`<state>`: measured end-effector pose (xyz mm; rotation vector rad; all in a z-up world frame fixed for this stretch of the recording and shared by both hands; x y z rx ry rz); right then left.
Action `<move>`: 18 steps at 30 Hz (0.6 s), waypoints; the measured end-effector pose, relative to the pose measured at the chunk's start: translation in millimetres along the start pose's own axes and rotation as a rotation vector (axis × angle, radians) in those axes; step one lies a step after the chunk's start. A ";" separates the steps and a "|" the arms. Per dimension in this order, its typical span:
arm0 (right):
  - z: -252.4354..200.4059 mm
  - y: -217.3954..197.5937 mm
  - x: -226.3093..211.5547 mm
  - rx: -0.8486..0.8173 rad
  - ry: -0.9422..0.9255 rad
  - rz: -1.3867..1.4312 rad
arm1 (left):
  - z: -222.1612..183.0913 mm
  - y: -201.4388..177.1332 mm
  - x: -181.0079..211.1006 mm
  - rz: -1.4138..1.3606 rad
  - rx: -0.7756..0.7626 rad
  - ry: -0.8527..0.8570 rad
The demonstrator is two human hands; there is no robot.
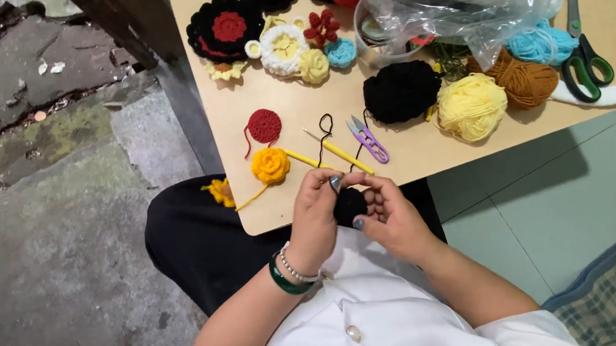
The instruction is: Crocheting a small black circular piece using a crochet hook and yarn at a workspace.
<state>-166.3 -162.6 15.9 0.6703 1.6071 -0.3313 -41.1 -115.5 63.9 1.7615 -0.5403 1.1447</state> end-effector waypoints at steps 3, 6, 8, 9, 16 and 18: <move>2.1 -18.1 11.5 0.160 -0.073 0.023 | 6.0 3.5 -18.2 -0.199 0.042 -0.132; 7.0 -30.7 43.3 0.205 -0.048 0.099 | 9.6 -8.2 -30.9 -0.285 0.083 -0.193; 6.8 -33.6 46.4 0.223 -0.112 0.174 | 9.1 -14.2 -34.4 -0.279 0.037 -0.159; 7.7 -29.6 42.9 0.205 -0.107 0.173 | 3.2 -22.8 -22.4 -0.282 0.052 -0.149; -0.1 -36.7 35.0 0.154 -0.151 0.373 | 10.3 -164.1 111.9 1.591 0.326 0.503; -1.4 -40.0 36.3 0.141 -0.151 0.384 | 36.5 -229.9 91.3 1.712 0.348 0.032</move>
Point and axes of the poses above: each hand's wrist, its own z-axis towards the middle knuckle, its own y-axis out of the palm, x = y × z, the point moved 9 cm from there along z, towards the middle knuckle, and after that the axes turned 6 degrees about z, right-handed, at the moved point
